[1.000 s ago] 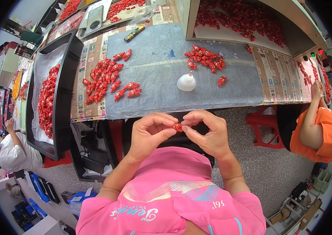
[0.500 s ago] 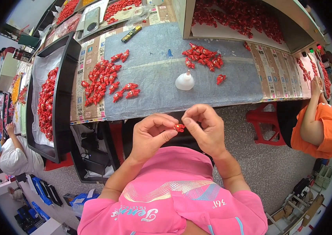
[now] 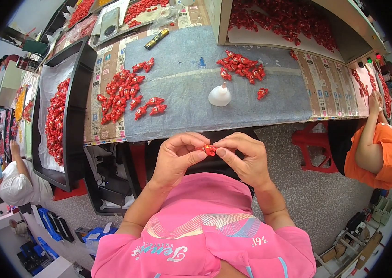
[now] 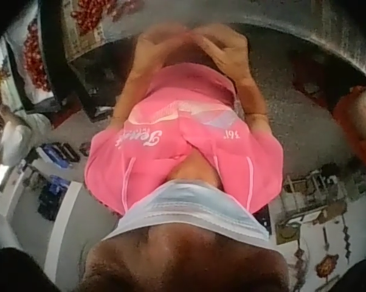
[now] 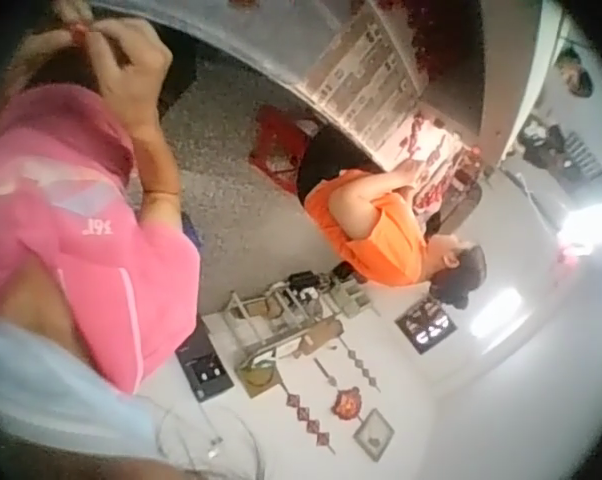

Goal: The person assembles small toy pieces by applying glue onto them with a squeeze bottle, pressing parts together by hand, and placing the assembled components onto the table.

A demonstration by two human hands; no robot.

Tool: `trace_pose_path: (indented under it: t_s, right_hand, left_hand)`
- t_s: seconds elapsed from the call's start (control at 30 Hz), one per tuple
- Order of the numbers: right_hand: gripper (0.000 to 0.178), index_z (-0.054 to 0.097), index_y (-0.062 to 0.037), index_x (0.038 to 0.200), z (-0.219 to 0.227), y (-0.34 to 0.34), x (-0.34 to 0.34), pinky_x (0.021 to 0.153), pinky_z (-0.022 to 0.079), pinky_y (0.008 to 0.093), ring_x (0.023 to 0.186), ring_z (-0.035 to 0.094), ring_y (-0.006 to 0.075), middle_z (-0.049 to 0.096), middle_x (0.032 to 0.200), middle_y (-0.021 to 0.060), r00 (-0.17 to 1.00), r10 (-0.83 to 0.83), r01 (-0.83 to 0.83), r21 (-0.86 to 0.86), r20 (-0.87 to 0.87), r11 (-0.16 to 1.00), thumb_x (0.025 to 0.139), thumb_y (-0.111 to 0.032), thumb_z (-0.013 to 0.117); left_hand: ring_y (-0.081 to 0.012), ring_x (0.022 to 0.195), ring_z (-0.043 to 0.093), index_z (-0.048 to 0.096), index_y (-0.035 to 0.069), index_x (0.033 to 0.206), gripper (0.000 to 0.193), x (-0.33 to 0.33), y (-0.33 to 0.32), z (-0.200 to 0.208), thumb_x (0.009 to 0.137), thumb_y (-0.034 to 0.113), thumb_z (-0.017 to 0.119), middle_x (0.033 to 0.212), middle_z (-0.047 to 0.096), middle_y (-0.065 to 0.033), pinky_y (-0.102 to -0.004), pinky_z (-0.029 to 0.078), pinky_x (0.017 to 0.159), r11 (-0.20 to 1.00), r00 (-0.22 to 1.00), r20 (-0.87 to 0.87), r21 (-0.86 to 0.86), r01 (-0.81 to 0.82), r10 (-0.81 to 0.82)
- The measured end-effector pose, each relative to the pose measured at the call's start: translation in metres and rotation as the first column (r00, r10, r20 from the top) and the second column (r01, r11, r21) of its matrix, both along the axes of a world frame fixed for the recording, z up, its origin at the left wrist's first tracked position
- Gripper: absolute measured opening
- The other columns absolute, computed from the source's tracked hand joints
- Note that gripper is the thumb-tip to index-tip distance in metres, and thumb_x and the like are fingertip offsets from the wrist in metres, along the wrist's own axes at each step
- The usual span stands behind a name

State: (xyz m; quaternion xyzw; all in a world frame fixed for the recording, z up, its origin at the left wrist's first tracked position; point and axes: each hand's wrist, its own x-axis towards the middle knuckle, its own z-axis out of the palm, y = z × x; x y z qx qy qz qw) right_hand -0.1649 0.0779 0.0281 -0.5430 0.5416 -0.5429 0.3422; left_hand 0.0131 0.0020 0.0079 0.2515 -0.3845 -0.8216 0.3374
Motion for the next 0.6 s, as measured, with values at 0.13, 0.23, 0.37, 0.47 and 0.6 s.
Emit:
trace_pose_path:
  t_s: [0.13,0.23,0.37,0.47,0.6]
  right_hand:
    - [0.013,0.069,-0.0015,0.091,-0.001,0.0,0.002,0.057,0.047,0.0244,0.067,0.061,0.014,0.066,0.079,0.0077,0.999,-0.031,0.029,-0.037,-0.037,0.999,0.079,-0.004,0.071]
    - [0.011,0.068,-0.0016,0.088,0.0001,-0.0013,0.0036,0.056,0.047,0.0261,0.064,0.06,0.0158,0.065,0.075,0.0074,0.994,-0.058,0.049,-0.096,-0.092,0.994,0.077,-0.003,0.071]
    - [0.01,0.067,-0.0013,0.085,-0.0002,-0.002,0.0048,0.056,0.046,0.0276,0.062,0.059,0.0172,0.064,0.073,0.0078,0.989,-0.086,0.067,-0.153,-0.118,0.986,0.076,-0.001,0.072]
    - [0.011,0.067,-0.0011,0.085,0.0026,-0.0043,0.0042,0.056,0.045,0.0276,0.062,0.059,0.0175,0.064,0.073,0.0083,0.99,-0.076,0.058,-0.15,-0.122,0.987,0.075,-0.001,0.072]
    - [0.01,0.067,-0.001,0.085,0.006,-0.0061,0.0042,0.057,0.047,0.0274,0.063,0.06,0.0171,0.064,0.075,0.0082,0.992,-0.052,0.036,-0.134,-0.118,0.99,0.076,-0.001,0.071]
  left_hand:
    - [-0.018,0.09,0.062,0.065,0.001,0.089,0.019,-0.0005,0.0007,-0.0017,0.074,-0.01,0.069,0.101,0.061,-0.0124,-0.0306,0.052,0.084,0.999,1.0,-0.014,-0.051,-0.007,0.006]
    - [-0.0185,0.091,0.062,0.066,0.002,0.089,0.02,0.0002,0.0016,-0.0016,0.073,-0.011,0.069,0.1,0.062,-0.0126,-0.0312,0.053,0.084,0.996,0.999,0.007,-0.088,-0.03,0.031]
    - [-0.0189,0.091,0.062,0.067,0.003,0.088,0.021,-0.0013,0.0021,-0.0027,0.073,-0.011,0.069,0.099,0.063,-0.0125,-0.0315,0.053,0.083,0.993,0.999,-0.008,-0.107,-0.039,0.038]
    - [-0.019,0.091,0.062,0.067,0.003,0.087,0.021,-0.0019,0.0023,-0.0015,0.073,-0.011,0.069,0.099,0.063,-0.0123,-0.0316,0.053,0.084,0.995,0.999,0.001,-0.085,-0.048,0.048]
    - [-0.018,0.091,0.063,0.067,0.0,0.091,0.02,-0.0008,0.0003,-0.0013,0.075,-0.013,0.068,0.1,0.064,-0.0125,-0.0295,0.053,0.084,0.993,0.998,-0.037,-0.11,-0.046,0.042]
